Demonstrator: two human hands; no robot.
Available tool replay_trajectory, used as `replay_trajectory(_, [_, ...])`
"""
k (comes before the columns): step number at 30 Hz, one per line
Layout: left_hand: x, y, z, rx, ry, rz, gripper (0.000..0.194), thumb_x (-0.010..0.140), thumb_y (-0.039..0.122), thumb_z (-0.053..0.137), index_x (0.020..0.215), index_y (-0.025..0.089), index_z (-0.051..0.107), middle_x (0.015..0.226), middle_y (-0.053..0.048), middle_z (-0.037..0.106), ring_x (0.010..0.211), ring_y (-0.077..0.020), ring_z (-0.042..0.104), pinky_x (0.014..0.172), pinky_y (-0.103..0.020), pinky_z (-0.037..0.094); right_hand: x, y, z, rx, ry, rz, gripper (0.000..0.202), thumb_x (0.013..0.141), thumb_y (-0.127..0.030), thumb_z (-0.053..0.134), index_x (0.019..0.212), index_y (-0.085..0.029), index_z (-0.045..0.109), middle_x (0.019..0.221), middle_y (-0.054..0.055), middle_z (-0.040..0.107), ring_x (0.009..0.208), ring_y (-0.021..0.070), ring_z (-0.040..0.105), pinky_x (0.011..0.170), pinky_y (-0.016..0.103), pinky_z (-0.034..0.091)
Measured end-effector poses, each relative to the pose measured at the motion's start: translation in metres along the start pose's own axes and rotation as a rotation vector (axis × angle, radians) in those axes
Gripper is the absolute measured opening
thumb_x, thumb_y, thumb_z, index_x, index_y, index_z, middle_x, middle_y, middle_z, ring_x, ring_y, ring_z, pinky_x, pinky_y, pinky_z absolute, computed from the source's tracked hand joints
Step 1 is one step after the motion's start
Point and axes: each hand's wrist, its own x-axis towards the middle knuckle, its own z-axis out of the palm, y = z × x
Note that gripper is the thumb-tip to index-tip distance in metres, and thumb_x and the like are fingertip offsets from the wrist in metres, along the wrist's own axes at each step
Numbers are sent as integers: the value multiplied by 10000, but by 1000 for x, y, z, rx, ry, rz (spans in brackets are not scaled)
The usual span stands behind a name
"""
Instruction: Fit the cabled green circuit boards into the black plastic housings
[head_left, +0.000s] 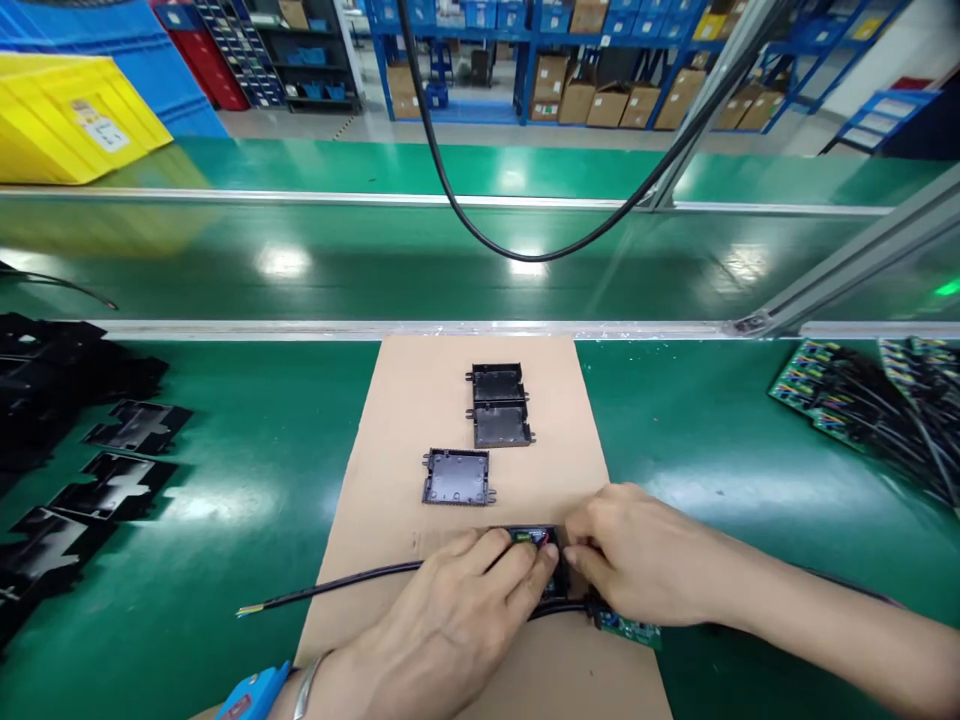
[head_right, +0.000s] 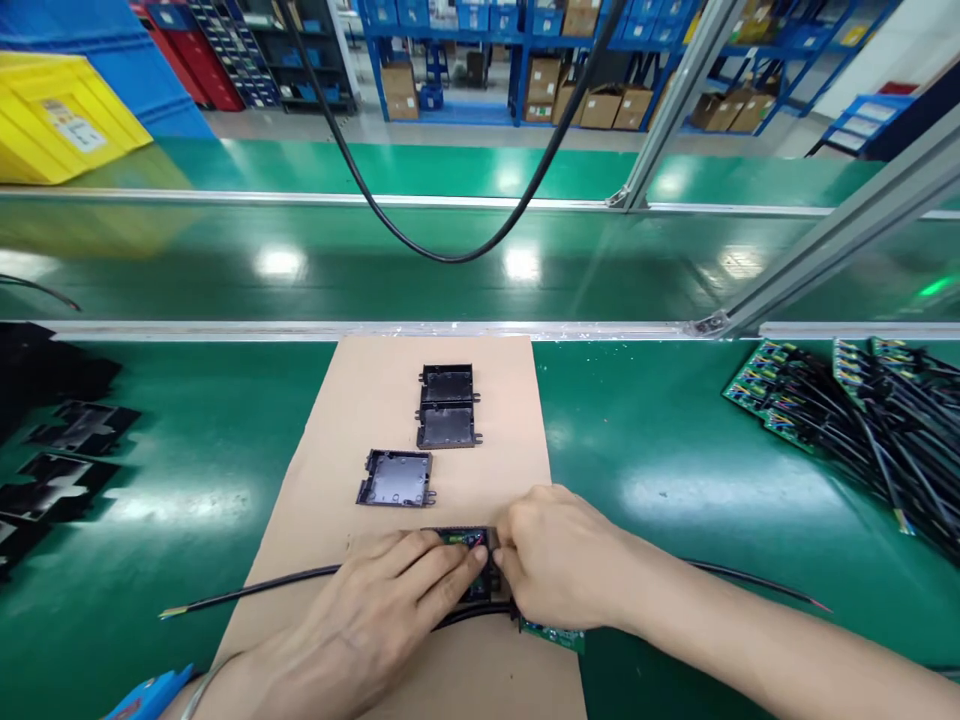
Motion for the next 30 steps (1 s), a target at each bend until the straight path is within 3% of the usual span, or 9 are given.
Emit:
replay_trajectory(4, [5, 4, -1, 123, -15, 32, 481, 911, 103, 421, 1389, 49, 405, 1151, -97, 579, 990, -250, 520, 849, -386, 472, -13, 7, 15, -34, 207, -184, 162, 855, -110, 438, 807, -192, 569, 836, 41, 602, 710, 168, 524, 616, 296, 326])
replay_trajectory(8, [12, 7, -2, 163, -45, 67, 375, 894, 163, 474, 1244, 60, 561, 1089, -110, 583, 949, -250, 521, 787, -390, 462, -11, 13, 38, -59, 338, -375, 243, 900, -63, 368, 786, -177, 550, 805, 45, 563, 710, 177, 440, 606, 326, 283])
replay_trajectory(11, [16, 7, -4, 134, -78, 50, 330, 871, 176, 516, 1175, 85, 605, 1077, -110, 587, 946, -246, 523, 774, -385, 464, -6, 20, 49, 28, 418, -386, 270, 911, -76, 366, 732, -171, 545, 734, 33, 538, 706, 172, 398, 633, 331, 288])
replay_trajectory(16, [8, 3, -15, -117, -59, -82, 512, 829, 83, 474, 1339, 133, 472, 1075, -68, 609, 952, -222, 538, 864, -386, 481, -6, 31, 52, 141, 441, -392, 270, 924, -79, 370, 850, -170, 614, 772, 39, 557, 753, 175, 403, 685, 330, 328])
replay_trajectory(18, [3, -1, -21, -233, 38, -133, 550, 808, 41, 447, 1345, 157, 465, 1120, -67, 603, 998, -213, 537, 903, -378, 480, -8, 32, 50, 159, 436, -386, 275, 937, -85, 366, 898, -175, 623, 800, 42, 561, 780, 177, 418, 706, 332, 347])
replay_trajectory(22, [-5, -4, -25, -294, 256, -195, 450, 844, 29, 425, 1258, 159, 543, 1118, -80, 608, 1004, -204, 535, 893, -363, 490, -15, 30, 39, 181, 410, -363, 192, 947, -152, 435, 939, -184, 624, 851, 46, 566, 835, 181, 448, 753, 335, 381])
replay_trajectory(25, [-4, 2, -22, -235, 198, -152, 414, 845, 54, 448, 1228, 154, 569, 1058, -78, 633, 942, -210, 549, 841, -360, 501, -19, 27, 35, 191, 399, -334, 171, 939, -163, 456, 953, -193, 624, 863, 47, 567, 846, 186, 461, 768, 342, 394])
replay_trajectory(30, [3, 21, -2, 28, 78, -112, 437, 928, 281, 471, 1340, 134, 485, 1257, -80, 597, 1019, -238, 556, 895, -400, 453, -18, 24, 42, 130, 386, -277, 166, 906, -118, 461, 888, -188, 610, 847, 48, 553, 825, 194, 464, 739, 338, 399])
